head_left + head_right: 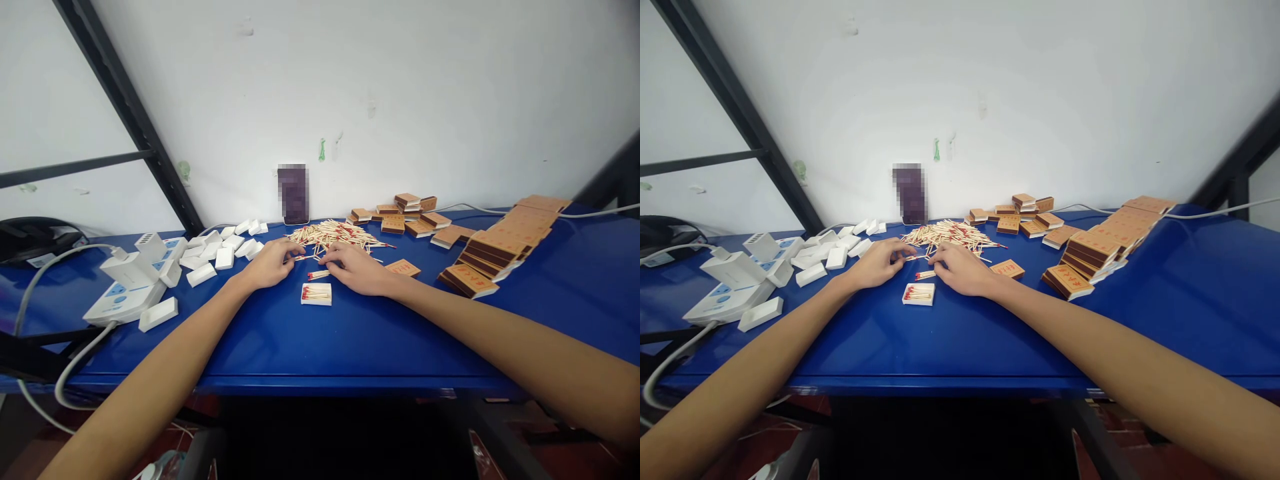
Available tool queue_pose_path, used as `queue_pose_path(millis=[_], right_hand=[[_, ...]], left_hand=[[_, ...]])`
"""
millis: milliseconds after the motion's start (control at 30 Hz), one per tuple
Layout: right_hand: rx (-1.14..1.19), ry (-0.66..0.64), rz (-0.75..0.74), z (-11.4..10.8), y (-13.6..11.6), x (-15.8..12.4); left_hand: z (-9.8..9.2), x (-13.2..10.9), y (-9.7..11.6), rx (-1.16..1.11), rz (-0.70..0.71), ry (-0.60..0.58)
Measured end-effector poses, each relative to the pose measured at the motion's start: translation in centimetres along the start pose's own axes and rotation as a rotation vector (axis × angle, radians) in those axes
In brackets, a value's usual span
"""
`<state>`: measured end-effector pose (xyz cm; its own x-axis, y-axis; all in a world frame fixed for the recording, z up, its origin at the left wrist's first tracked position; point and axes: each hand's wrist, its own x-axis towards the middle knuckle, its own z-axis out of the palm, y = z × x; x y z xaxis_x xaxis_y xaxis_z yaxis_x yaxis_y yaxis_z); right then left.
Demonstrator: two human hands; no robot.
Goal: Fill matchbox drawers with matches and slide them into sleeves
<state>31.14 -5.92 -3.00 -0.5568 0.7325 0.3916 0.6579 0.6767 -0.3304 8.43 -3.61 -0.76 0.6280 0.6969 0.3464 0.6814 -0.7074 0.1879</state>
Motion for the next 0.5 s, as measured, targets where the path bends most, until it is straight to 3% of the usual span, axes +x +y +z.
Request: queue_pose_path(millis=[500], right_hand=[[0.069,0.022,-0.013,0.02,0.76,0.37]], left_hand=[[-0.27,-0.04,0.14,0.033,-0.031,-0.02]])
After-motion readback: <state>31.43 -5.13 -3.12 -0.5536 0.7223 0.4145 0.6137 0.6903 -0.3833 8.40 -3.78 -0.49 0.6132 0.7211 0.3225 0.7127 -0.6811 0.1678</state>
